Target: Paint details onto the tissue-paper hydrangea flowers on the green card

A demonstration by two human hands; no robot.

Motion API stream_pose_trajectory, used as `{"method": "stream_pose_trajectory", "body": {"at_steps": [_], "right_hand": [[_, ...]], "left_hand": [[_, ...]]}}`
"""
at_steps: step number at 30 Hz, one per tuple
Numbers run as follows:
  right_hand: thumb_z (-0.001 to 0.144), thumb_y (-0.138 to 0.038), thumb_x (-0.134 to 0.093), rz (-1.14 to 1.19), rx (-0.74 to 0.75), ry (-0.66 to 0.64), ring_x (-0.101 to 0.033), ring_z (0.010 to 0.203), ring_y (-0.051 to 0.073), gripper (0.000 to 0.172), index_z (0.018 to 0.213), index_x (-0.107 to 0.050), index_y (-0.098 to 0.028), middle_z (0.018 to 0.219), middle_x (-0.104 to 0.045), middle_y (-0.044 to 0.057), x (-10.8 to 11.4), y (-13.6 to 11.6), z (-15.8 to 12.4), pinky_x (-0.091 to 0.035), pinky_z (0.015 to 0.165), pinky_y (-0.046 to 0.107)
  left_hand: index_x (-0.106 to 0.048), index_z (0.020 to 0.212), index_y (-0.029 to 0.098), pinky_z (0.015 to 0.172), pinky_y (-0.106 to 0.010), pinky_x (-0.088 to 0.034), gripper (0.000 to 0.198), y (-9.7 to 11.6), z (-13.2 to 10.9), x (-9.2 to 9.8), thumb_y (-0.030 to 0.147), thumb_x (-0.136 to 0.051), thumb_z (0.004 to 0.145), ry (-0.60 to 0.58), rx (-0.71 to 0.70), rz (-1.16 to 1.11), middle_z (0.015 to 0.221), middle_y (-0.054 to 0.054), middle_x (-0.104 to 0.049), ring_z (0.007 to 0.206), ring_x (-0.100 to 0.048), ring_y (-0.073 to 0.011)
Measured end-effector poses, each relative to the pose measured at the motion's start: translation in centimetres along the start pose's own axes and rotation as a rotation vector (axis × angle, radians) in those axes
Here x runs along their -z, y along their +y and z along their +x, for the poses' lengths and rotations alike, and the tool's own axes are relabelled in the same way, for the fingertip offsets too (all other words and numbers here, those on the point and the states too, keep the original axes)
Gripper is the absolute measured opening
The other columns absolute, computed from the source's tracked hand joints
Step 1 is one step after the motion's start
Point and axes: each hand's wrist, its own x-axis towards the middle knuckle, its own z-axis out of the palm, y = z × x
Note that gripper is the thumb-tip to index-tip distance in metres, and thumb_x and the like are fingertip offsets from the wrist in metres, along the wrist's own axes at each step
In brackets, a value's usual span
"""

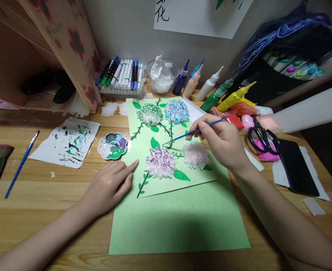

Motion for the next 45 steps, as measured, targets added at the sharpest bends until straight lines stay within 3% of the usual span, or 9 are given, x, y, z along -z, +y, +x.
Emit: {"method": "stream_pose_trajectory", "body": {"at_steps": [4,9,15,21,27,45], "right_hand": [[0.094,-0.038,-0.046,0.0,-0.002,-0.009,-0.063,0.067,0.015,0.03,0.075,-0.061,-0.02,0.069,-0.065,0.002,0.12,-0.32,-0.06,-0.047,0.064,0.029],[0.092,-0.042,-0.048,0.064,0.031,0.081,-0.061,0.062,0.014,0.031,0.074,-0.061,-0.022,0.066,-0.062,0.002,0.18,-0.41,0.03,-0.048,0.06,0.029],[0.093,-0.041,-0.046,0.026,0.0,0.001,-0.063,0.065,0.014,0.029,0.077,-0.061,-0.021,0.069,-0.064,0.001,0.0,0.16,0.05,-0.048,0.063,0.029],[0.092,-0.042,-0.048,0.051,0.002,0.049,-0.062,0.063,0.014,0.03,0.075,-0.061,-0.021,0.066,-0.064,0.001,0.24,-0.13,0.11,-0.048,0.062,0.029],[0.093,-0.04,-0.046,0.017,-0.05,-0.007,-0.064,0.065,0.015,0.03,0.075,-0.06,-0.021,0.066,-0.065,0.001,0.08,0.17,0.05,-0.046,0.062,0.028],[0.094,-0.038,-0.045,-0.004,-0.016,-0.005,-0.064,0.068,0.016,0.029,0.077,-0.06,-0.021,0.068,-0.066,0.002,0.28,-0.27,-0.18,-0.048,0.064,0.029]], "left_hand": [[-0.054,0.129,0.01,0.068,-0.029,-0.04,0.038,0.04,-0.09,0.09,0.016,-0.041,0.094,0.004,-0.002,0.0,0.075,-0.004,-0.056,0.072,-0.05,-0.0164],[-0.054,0.129,0.01,0.067,-0.029,-0.039,0.038,0.05,-0.06,0.11,0.017,-0.041,0.093,0.008,-0.004,0.004,0.074,-0.004,-0.055,0.071,-0.05,-0.0166],[-0.053,0.13,0.011,0.068,-0.03,-0.039,0.039,-0.01,-0.08,0.01,0.017,-0.041,0.094,-0.006,0.002,-0.003,0.075,-0.004,-0.056,0.072,-0.05,-0.0169],[-0.053,0.13,0.01,0.067,-0.029,-0.039,0.039,-0.04,-0.07,-0.01,0.016,-0.042,0.093,0.002,-0.006,0.001,0.075,-0.004,-0.055,0.072,-0.05,-0.0168],[-0.054,0.129,0.01,0.067,-0.029,-0.04,0.039,0.05,-0.16,0.15,0.016,-0.042,0.093,0.015,-0.009,0.008,0.075,-0.004,-0.055,0.071,-0.05,-0.0165],[-0.053,0.131,0.013,0.067,-0.029,-0.042,0.039,0.03,-0.19,0.09,0.018,-0.04,0.094,0.002,0.01,0.006,0.075,-0.004,-0.057,0.071,-0.052,-0.0159]]}}
